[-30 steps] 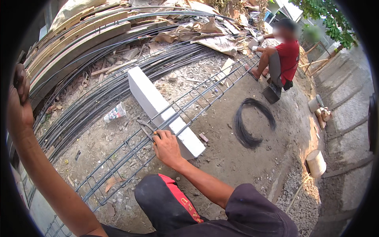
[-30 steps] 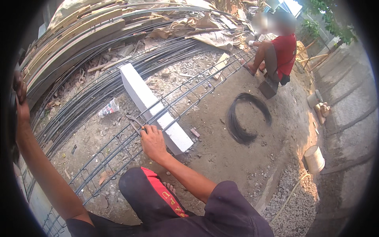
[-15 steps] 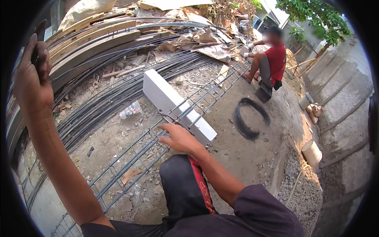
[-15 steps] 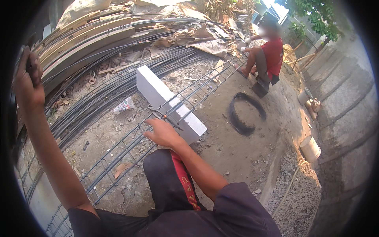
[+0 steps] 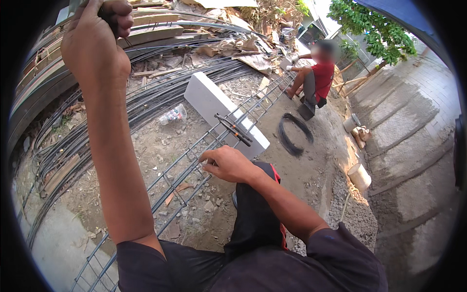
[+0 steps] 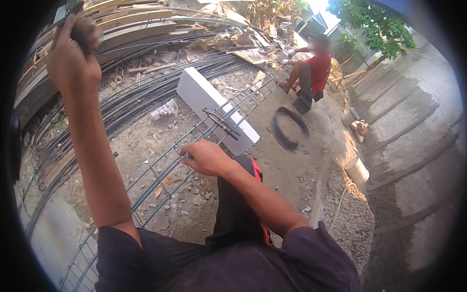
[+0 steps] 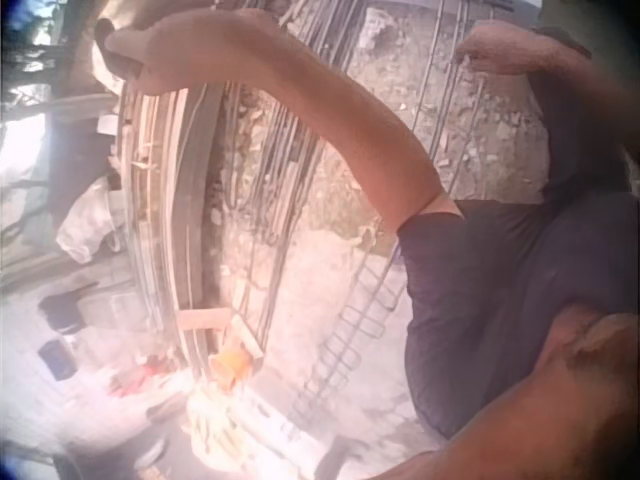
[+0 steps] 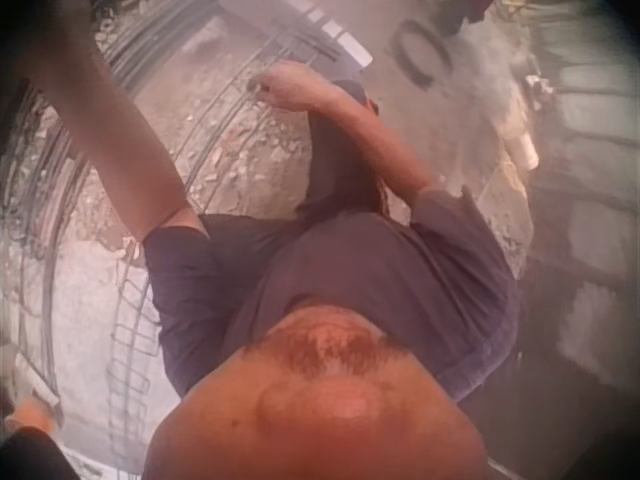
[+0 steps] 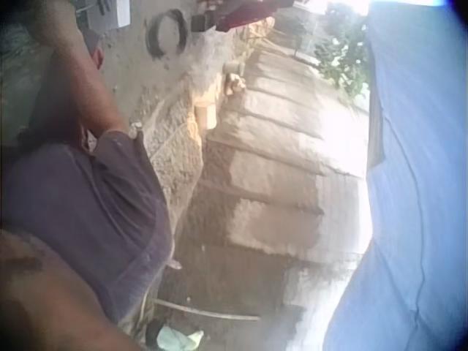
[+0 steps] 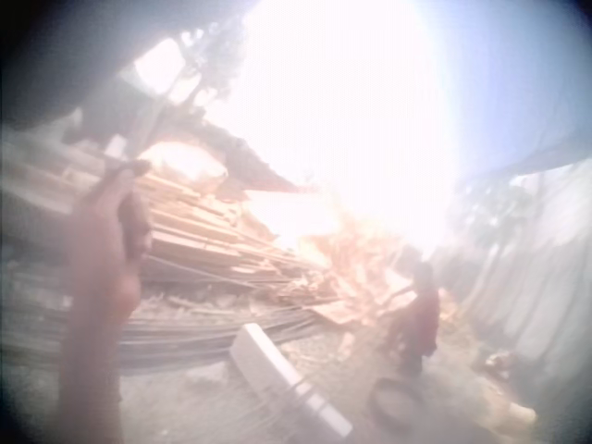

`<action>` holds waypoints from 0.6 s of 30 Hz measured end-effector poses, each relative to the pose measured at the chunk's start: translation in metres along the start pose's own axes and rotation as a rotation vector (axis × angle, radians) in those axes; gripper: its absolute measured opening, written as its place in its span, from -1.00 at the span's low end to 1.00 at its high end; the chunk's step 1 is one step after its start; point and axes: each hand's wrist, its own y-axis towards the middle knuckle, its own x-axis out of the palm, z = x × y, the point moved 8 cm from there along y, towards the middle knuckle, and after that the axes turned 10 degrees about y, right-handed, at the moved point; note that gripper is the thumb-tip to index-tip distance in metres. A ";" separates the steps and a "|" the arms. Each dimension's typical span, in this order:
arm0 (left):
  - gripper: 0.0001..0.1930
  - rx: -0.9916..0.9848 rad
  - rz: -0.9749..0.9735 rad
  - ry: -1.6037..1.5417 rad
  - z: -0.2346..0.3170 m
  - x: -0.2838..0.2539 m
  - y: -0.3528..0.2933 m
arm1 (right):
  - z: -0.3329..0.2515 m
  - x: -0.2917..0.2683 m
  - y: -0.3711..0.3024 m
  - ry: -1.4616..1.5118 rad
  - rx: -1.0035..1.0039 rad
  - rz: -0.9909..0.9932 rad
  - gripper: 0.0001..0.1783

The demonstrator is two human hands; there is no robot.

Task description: The person sits on the ground and uses pliers to twist wire ties around the intersections of a rebar cage. They repeatedly pick up wire ties, wrap them around the rebar grid, and twist them tight to secure the structure.

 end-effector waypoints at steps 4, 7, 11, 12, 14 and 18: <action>-0.76 -0.046 0.110 -0.072 -0.002 -0.029 0.015 | -0.088 -0.024 0.007 0.145 -0.107 0.197 -0.77; -0.74 -0.076 0.152 -0.118 -0.005 -0.044 0.026 | -0.174 -0.038 0.013 0.174 -0.509 0.451 -0.80; -0.74 -0.123 0.186 -0.206 0.000 -0.039 0.017 | -0.207 -0.024 0.018 0.244 -0.745 0.584 -0.71; -0.74 -0.102 0.176 -0.191 0.005 -0.039 0.022 | -0.206 -0.022 0.021 0.299 -0.744 0.577 -0.70; -0.78 -0.071 0.171 -0.104 0.016 -0.027 0.009 | -0.184 -0.013 0.022 0.408 -0.713 0.570 -0.67; -0.81 0.015 0.098 0.033 0.030 -0.005 -0.011 | -0.120 0.026 0.029 0.599 -0.502 0.441 -0.68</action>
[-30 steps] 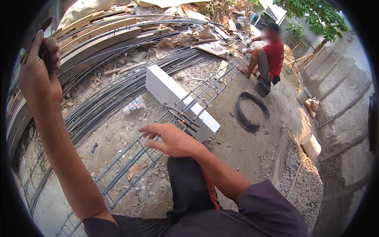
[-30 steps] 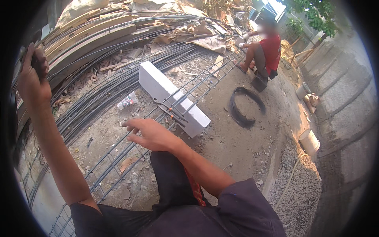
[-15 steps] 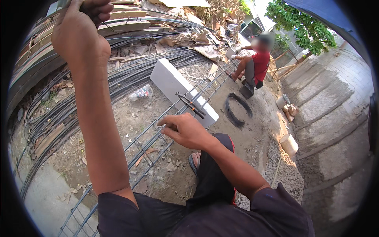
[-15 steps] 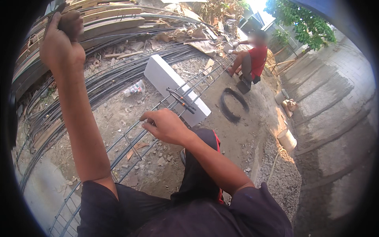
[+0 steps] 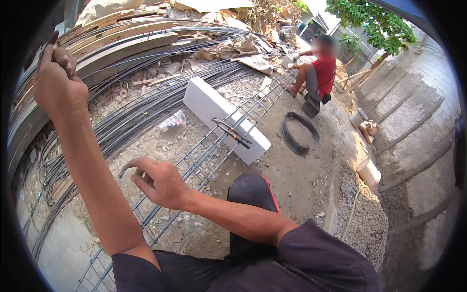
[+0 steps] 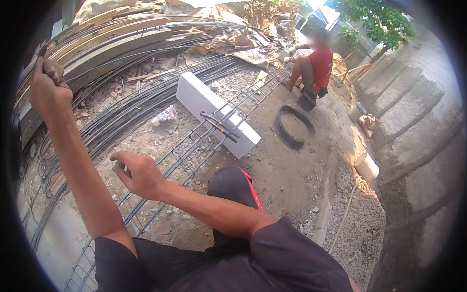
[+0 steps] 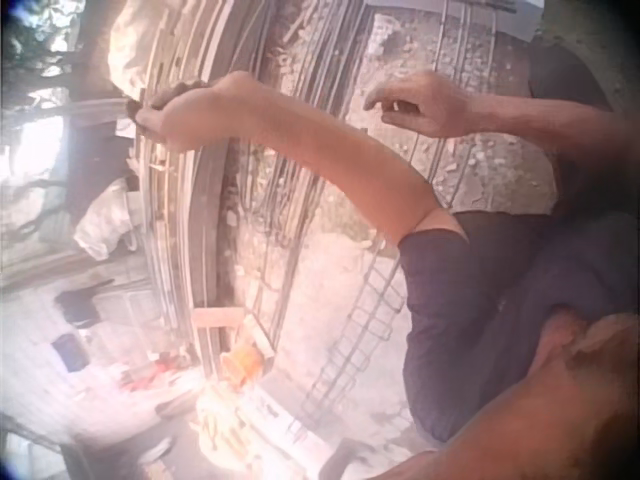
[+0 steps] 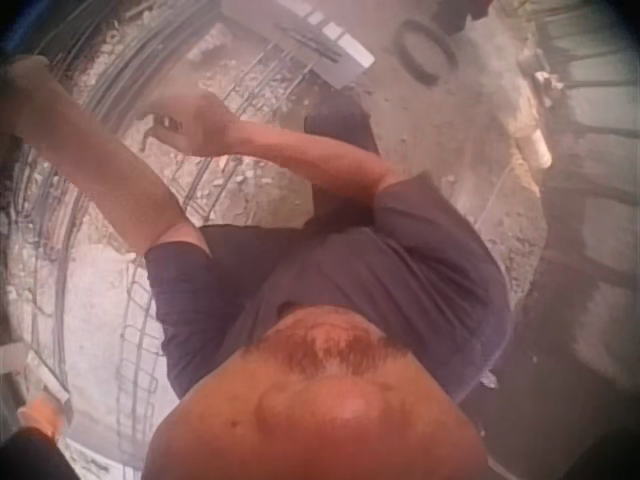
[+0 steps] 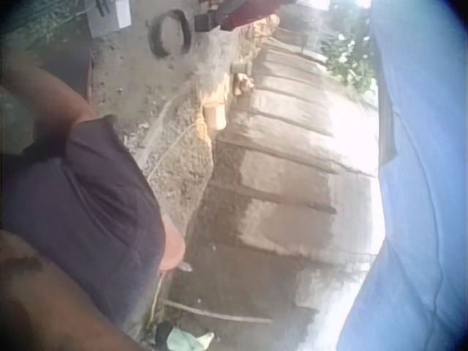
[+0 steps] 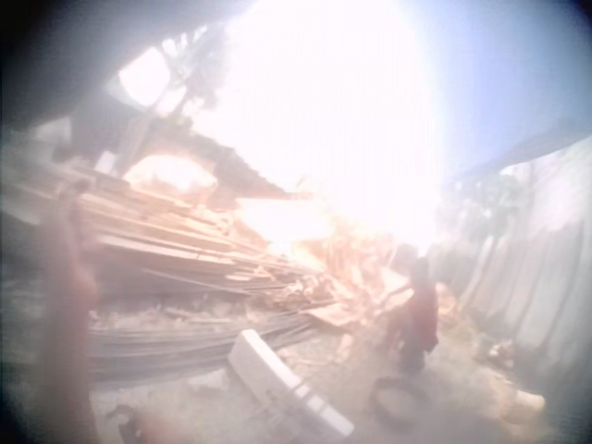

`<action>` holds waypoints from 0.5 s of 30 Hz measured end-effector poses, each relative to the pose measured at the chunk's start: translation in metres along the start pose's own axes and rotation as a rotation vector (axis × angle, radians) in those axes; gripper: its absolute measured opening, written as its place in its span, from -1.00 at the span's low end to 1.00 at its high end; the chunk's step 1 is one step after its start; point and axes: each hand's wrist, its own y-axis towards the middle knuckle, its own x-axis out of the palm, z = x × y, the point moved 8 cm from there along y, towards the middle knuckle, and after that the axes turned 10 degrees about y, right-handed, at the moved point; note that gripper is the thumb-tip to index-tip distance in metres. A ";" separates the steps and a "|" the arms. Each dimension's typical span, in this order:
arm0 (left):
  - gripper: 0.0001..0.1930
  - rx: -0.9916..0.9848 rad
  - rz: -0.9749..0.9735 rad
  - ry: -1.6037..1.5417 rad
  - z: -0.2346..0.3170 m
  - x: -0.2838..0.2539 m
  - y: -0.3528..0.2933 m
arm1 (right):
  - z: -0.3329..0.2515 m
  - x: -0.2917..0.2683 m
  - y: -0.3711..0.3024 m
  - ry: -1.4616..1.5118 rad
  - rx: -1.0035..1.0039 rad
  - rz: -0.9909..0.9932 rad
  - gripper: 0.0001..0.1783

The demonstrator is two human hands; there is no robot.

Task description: The person sits on the ground and uses pliers to twist wire ties around the intersections of a rebar cage. They repeatedly pick up wire ties, wrap them around the rebar grid, and twist them tight to secure the structure.

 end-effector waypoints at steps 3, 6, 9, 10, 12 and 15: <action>-0.71 0.097 -0.074 0.069 0.012 0.015 0.007 | -0.004 0.006 0.001 0.253 0.007 0.016 -0.73; -0.68 0.097 -0.204 0.147 -0.014 0.040 -0.012 | 0.002 -0.044 0.000 0.437 0.100 0.147 -0.71; -0.68 0.080 -0.357 0.183 -0.037 0.084 -0.047 | 0.015 -0.121 0.005 0.524 0.077 0.439 -0.65; -0.69 0.074 -0.432 0.196 -0.051 0.098 -0.061 | 0.017 -0.152 0.006 0.497 0.028 0.572 -0.63; -0.70 -0.073 -0.523 0.155 -0.085 0.129 -0.108 | 0.008 -0.203 0.008 0.264 -0.117 0.655 -0.60; -0.71 -0.249 -0.533 0.164 -0.139 0.157 -0.185 | 0.005 -0.229 0.007 0.047 -0.167 0.577 -0.56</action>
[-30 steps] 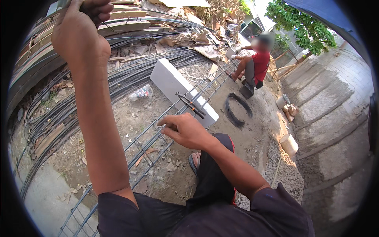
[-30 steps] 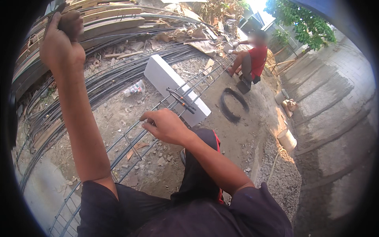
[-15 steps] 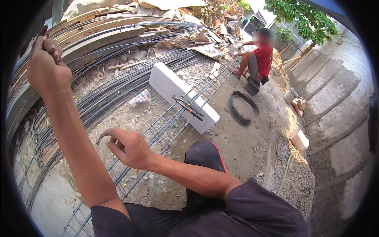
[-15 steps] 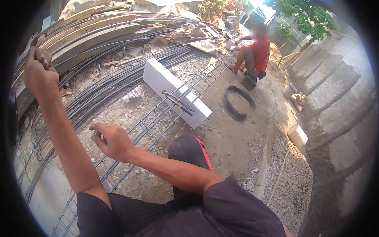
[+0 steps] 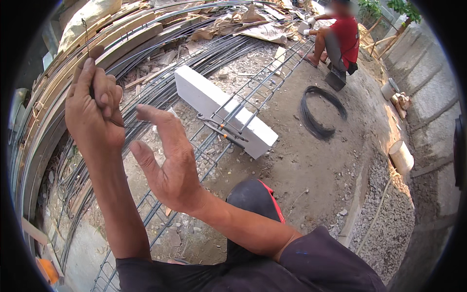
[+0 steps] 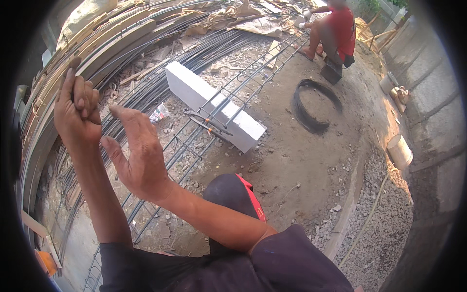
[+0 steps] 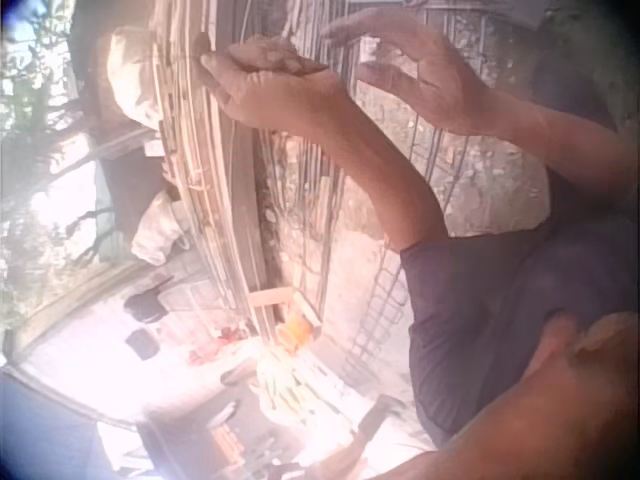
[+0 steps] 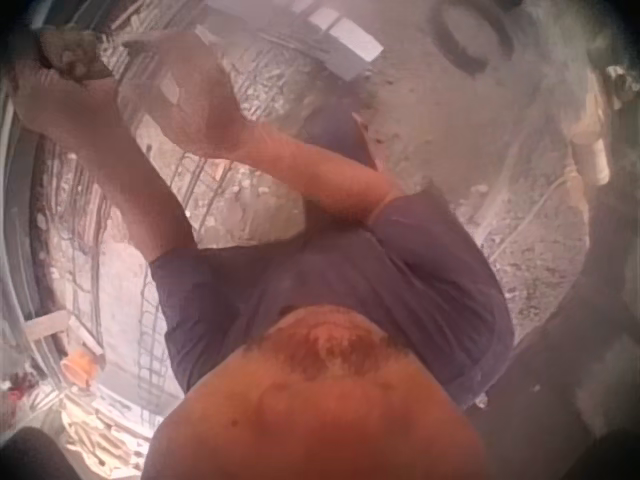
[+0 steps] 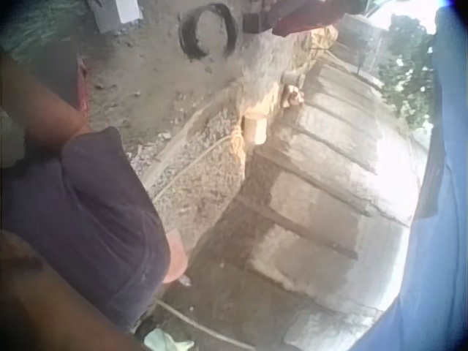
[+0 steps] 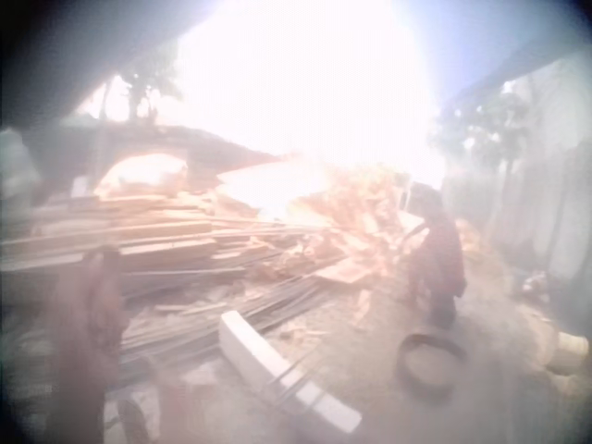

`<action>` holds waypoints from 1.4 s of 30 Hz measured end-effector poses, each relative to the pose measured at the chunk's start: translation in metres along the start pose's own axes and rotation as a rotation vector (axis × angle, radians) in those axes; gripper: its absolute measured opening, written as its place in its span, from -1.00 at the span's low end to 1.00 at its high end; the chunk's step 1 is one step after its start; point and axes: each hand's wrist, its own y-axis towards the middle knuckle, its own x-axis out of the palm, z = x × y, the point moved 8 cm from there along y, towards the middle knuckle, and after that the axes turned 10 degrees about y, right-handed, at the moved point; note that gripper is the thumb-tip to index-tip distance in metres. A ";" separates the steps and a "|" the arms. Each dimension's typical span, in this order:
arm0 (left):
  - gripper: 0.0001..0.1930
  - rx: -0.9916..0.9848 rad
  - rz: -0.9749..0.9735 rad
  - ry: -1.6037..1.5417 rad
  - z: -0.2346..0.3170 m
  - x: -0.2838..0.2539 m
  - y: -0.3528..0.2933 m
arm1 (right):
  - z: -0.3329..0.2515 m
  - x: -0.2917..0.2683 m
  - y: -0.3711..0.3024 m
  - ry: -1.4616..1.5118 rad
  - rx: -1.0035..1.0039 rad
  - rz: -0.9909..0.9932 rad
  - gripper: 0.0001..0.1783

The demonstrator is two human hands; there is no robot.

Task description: The person sits on the ground and uses pliers to twist wire ties around the intersections of a rebar cage. They repeatedly pick up wire ties, wrap them around the rebar grid, and twist them tight to secure the structure.

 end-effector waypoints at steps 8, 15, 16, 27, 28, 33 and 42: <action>-0.65 -0.014 -0.041 -0.069 -0.027 0.002 0.016 | 0.017 -0.016 0.004 0.017 0.227 -0.069 -0.80; -0.64 -0.024 0.069 0.039 0.012 -0.070 0.042 | 0.026 0.009 -0.011 0.353 0.429 -0.224 -0.91; -0.63 0.006 0.012 -0.002 0.025 -0.117 0.056 | 0.023 0.015 -0.011 0.400 0.453 -0.279 -0.91; -0.56 0.065 -0.053 -0.250 0.061 -0.117 0.053 | 0.023 0.057 -0.017 0.295 0.426 -0.467 -0.71; -0.56 0.064 -0.010 -0.207 0.066 -0.127 0.040 | 0.007 0.066 -0.025 0.271 0.384 -0.477 -0.69; -0.53 0.056 0.142 -0.110 0.032 -0.145 0.023 | -0.006 0.078 -0.052 0.250 0.531 -0.573 -0.62; -0.37 -0.015 0.299 -0.105 -0.006 -0.197 0.053 | 0.047 0.130 -0.078 0.445 0.736 -0.501 -0.65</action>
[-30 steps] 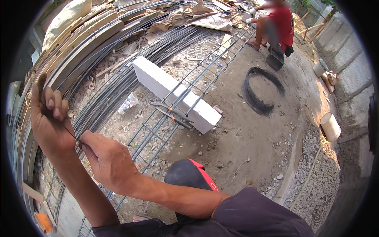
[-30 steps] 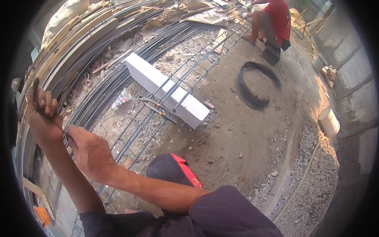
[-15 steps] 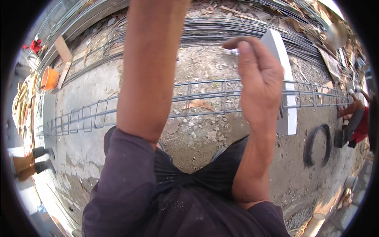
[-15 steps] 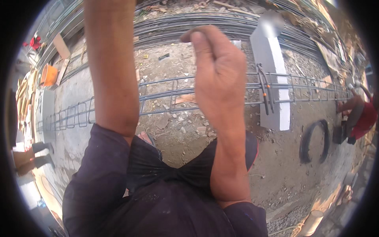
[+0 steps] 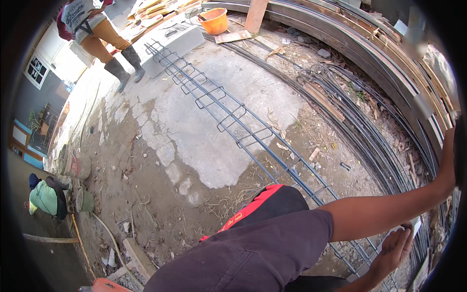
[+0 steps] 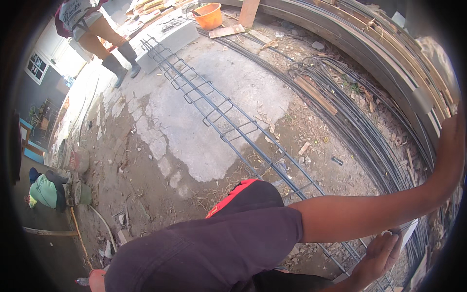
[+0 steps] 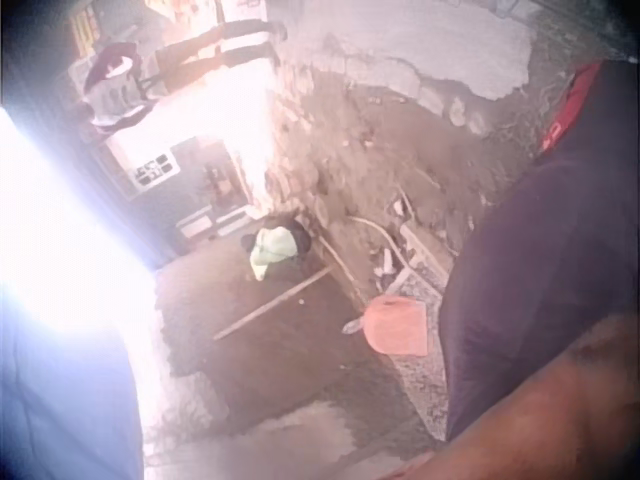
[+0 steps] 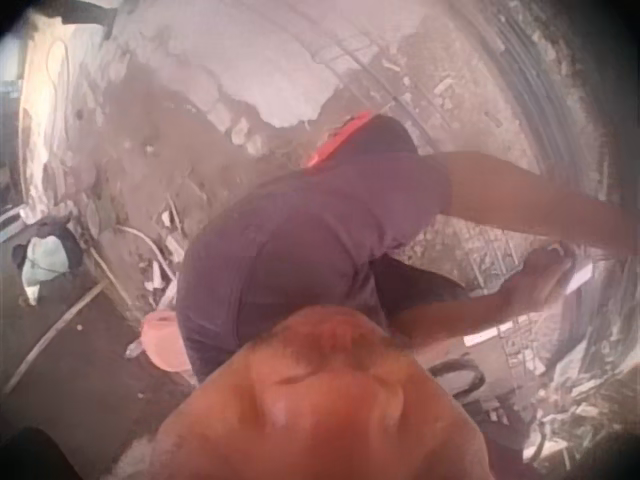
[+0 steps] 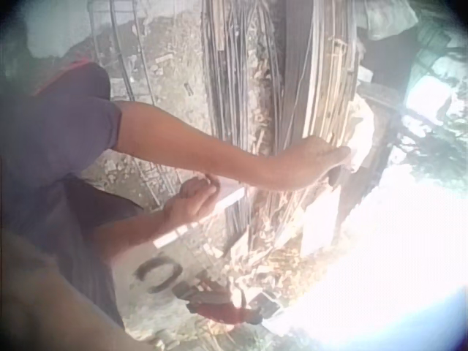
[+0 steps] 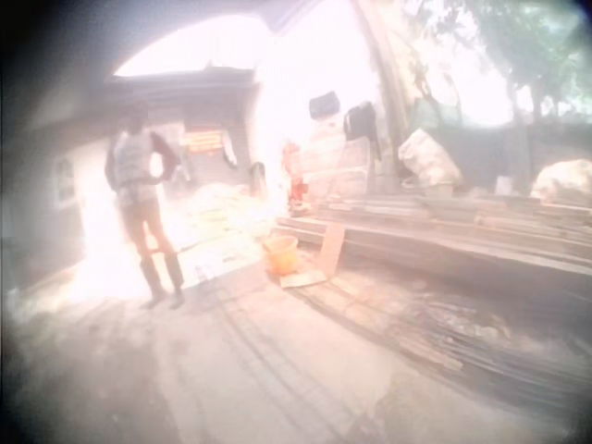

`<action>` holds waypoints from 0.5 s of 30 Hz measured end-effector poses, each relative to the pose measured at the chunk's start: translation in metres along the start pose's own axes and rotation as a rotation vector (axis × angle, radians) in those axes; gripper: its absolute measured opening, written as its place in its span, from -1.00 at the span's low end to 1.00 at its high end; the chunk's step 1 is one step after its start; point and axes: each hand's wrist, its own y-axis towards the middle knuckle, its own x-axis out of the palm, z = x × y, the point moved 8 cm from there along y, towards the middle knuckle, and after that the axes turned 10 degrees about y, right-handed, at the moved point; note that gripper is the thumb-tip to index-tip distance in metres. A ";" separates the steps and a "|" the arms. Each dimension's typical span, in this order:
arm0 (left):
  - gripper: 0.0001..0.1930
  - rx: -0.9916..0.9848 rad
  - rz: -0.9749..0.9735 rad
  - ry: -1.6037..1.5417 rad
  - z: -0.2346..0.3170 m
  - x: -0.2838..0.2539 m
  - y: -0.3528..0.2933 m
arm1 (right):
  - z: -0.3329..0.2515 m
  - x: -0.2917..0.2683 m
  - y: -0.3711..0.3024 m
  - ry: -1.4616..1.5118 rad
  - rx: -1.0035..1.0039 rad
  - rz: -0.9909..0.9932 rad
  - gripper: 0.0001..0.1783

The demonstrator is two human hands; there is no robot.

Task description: The person sits on the ground and uses pliers to twist wire ties around the intersections of a rebar cage. They repeatedly pick up wire ties, wrap them around the rebar grid, and twist them tight to secure the structure.

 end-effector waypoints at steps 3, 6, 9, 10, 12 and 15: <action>-0.30 -0.021 0.142 0.008 0.017 -0.050 0.036 | 0.017 -0.003 0.027 0.172 -0.019 0.037 -0.63; -0.23 0.081 0.523 -0.055 0.084 -0.172 0.052 | 0.022 0.000 0.031 0.414 -0.002 0.238 -0.59; -0.15 0.513 0.979 -0.048 0.236 -0.290 -0.018 | 0.026 -0.037 0.044 0.425 0.047 0.314 -0.65; -0.16 0.748 1.067 0.015 0.291 -0.298 -0.060 | 0.021 -0.041 0.044 0.450 0.016 0.318 -0.65; -0.21 0.921 1.098 0.060 0.366 -0.319 -0.116 | 0.027 -0.030 0.035 0.502 0.037 0.296 -0.62; -0.32 0.894 0.874 -0.023 0.375 -0.297 -0.104 | 0.036 -0.023 0.038 0.595 0.076 0.232 -0.66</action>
